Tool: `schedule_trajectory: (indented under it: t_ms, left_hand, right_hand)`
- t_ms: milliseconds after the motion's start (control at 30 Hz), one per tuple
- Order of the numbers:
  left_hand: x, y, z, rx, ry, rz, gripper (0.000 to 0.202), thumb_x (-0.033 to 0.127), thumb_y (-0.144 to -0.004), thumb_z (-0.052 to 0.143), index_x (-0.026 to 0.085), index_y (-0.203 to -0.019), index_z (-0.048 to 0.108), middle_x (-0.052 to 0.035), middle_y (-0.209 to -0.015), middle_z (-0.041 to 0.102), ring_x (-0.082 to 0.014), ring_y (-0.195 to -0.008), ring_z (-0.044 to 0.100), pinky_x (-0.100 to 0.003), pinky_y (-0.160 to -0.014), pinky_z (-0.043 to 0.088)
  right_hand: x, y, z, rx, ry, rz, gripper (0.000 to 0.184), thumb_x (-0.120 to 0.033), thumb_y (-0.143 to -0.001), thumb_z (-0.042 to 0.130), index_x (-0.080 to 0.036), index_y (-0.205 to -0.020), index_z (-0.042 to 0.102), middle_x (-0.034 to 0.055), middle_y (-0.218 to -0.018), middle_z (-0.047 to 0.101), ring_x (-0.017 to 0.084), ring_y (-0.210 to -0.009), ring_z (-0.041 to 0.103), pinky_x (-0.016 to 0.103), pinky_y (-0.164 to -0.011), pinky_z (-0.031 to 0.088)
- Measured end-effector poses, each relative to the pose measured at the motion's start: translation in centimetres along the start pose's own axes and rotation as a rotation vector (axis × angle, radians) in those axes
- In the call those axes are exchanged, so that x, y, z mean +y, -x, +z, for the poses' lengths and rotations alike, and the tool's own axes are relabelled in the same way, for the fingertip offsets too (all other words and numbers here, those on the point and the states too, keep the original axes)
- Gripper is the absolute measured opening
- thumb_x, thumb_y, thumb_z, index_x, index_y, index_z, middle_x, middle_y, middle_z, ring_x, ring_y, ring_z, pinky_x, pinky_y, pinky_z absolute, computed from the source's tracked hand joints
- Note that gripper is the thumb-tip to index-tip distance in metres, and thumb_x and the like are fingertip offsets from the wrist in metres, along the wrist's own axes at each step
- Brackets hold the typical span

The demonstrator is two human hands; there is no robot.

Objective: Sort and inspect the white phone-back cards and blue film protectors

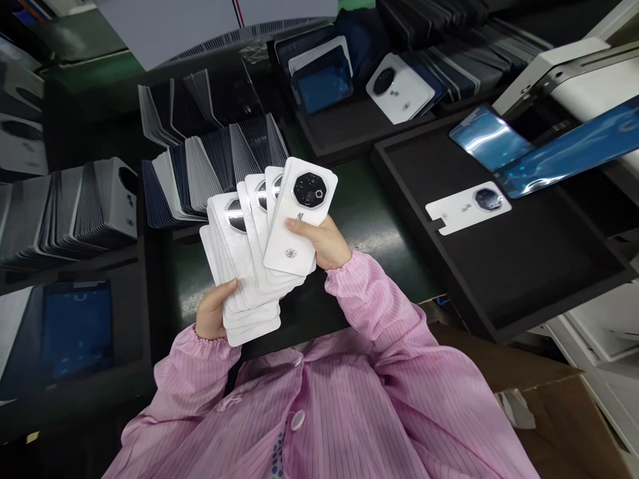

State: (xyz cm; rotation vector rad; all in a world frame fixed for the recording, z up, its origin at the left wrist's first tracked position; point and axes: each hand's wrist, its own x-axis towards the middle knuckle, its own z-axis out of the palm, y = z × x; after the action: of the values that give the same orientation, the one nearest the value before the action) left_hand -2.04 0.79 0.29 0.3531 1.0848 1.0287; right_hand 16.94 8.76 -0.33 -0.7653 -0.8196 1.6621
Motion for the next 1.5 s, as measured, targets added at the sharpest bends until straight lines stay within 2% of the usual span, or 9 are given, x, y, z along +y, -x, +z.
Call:
schedule_trajectory:
  t_ms: [200, 467, 600, 867, 1067, 1200, 1300, 1400, 1500]
  left_hand:
    - [0.3, 0.2, 0.4, -0.021, -0.040, 0.006, 0.066, 0.023, -0.057, 0.080, 0.017, -0.120, 0.064, -0.0086, -0.105, 0.075, -0.0358, -0.104, 0.068, -0.048, -0.095, 0.055]
    - [-0.3, 0.0, -0.2, -0.051, -0.009, 0.055, 0.068, 0.038, -0.061, 0.083, 0.018, -0.123, 0.062, -0.0105, -0.112, 0.073, -0.0349, -0.117, 0.061, -0.047, -0.103, 0.049]
    - [-0.3, 0.0, -0.4, -0.033, 0.053, -0.003, 0.063, 0.048, -0.064, 0.079, 0.018, -0.118, 0.065, -0.0108, -0.113, 0.073, -0.0355, -0.119, 0.059, -0.048, -0.104, 0.048]
    - [0.2, 0.3, 0.5, -0.045, -0.028, -0.003, 0.068, 0.027, -0.062, 0.082, 0.018, -0.125, 0.060, -0.0098, -0.108, 0.074, -0.0351, -0.109, 0.066, -0.049, -0.098, 0.052]
    - [-0.3, 0.1, -0.3, -0.082, -0.080, 0.055, 0.071, 0.043, -0.062, 0.082, 0.019, -0.125, 0.059, -0.0122, -0.111, 0.072, -0.0356, -0.110, 0.065, -0.050, -0.097, 0.053]
    - [-1.4, -0.5, -0.8, -0.104, -0.193, 0.244, 0.068, 0.047, -0.056, 0.085, 0.018, -0.114, 0.066, -0.0119, -0.105, 0.074, -0.0349, -0.106, 0.067, -0.050, -0.095, 0.053]
    - [-1.5, -1.1, -0.8, -0.141, -0.360, 0.445, 0.052, 0.041, -0.061, 0.083, 0.019, -0.106, 0.069, -0.0103, -0.109, 0.073, -0.0321, -0.113, 0.063, -0.051, -0.105, 0.045]
    - [-0.9, -1.8, -0.6, -0.215, -0.544, 0.597, 0.046, 0.037, -0.064, 0.081, 0.021, -0.105, 0.069, -0.0094, -0.112, 0.072, -0.0303, -0.116, 0.062, -0.053, -0.109, 0.039]
    - [-0.3, -2.4, -0.5, -0.218, -0.602, 0.668, 0.055, 0.037, -0.050, 0.088, 0.020, -0.099, 0.071, -0.0096, -0.105, 0.072, -0.0321, -0.108, 0.066, -0.055, -0.106, 0.042]
  right_hand:
    - [-0.7, 0.0, -0.1, 0.072, 0.023, -0.092, 0.056, -0.032, -0.068, 0.081, -0.022, -0.119, 0.059, 0.0042, -0.115, 0.070, 0.028, -0.112, 0.063, 0.049, -0.102, 0.050]
    - [-0.8, -0.1, -0.4, 0.120, 0.027, -0.140, 0.057, -0.032, -0.070, 0.080, -0.024, -0.122, 0.058, 0.0038, -0.117, 0.069, 0.029, -0.116, 0.061, 0.049, -0.104, 0.049]
    - [-0.4, -0.1, -0.2, 0.110, 0.020, -0.105, 0.056, -0.033, -0.070, 0.080, -0.025, -0.121, 0.058, 0.0033, -0.117, 0.069, 0.028, -0.117, 0.061, 0.049, -0.104, 0.049]
    - [-0.3, 0.0, -0.1, 0.091, 0.061, -0.093, 0.053, -0.032, -0.069, 0.081, -0.024, -0.117, 0.060, 0.0037, -0.114, 0.070, 0.028, -0.114, 0.062, 0.048, -0.102, 0.050]
    - [-0.3, -0.1, -0.3, 0.140, 0.146, -0.152, 0.053, -0.039, -0.068, 0.080, -0.024, -0.115, 0.060, 0.0047, -0.117, 0.068, 0.028, -0.114, 0.061, 0.047, -0.100, 0.051]
    - [0.2, 0.6, -0.1, 0.026, 0.312, -0.219, 0.052, -0.037, -0.064, 0.083, -0.022, -0.110, 0.063, 0.0057, -0.113, 0.069, 0.027, -0.108, 0.064, 0.046, -0.099, 0.050]
    - [0.8, 1.2, 0.3, -0.178, 0.502, -0.234, 0.057, -0.034, -0.059, 0.087, -0.022, -0.110, 0.065, 0.0068, -0.113, 0.068, 0.028, -0.110, 0.063, 0.046, -0.105, 0.044]
    - [1.6, 1.3, 0.5, -0.406, 0.543, -0.183, 0.088, -0.036, -0.058, 0.087, -0.024, -0.135, 0.047, 0.0097, -0.125, 0.061, 0.027, -0.114, 0.061, 0.044, -0.104, 0.045]
    - [2.5, 1.0, -0.1, -0.510, 0.588, -0.174, 0.108, -0.032, -0.055, 0.089, -0.027, -0.146, 0.030, 0.0117, -0.134, 0.054, 0.027, -0.120, 0.057, 0.043, -0.106, 0.043]
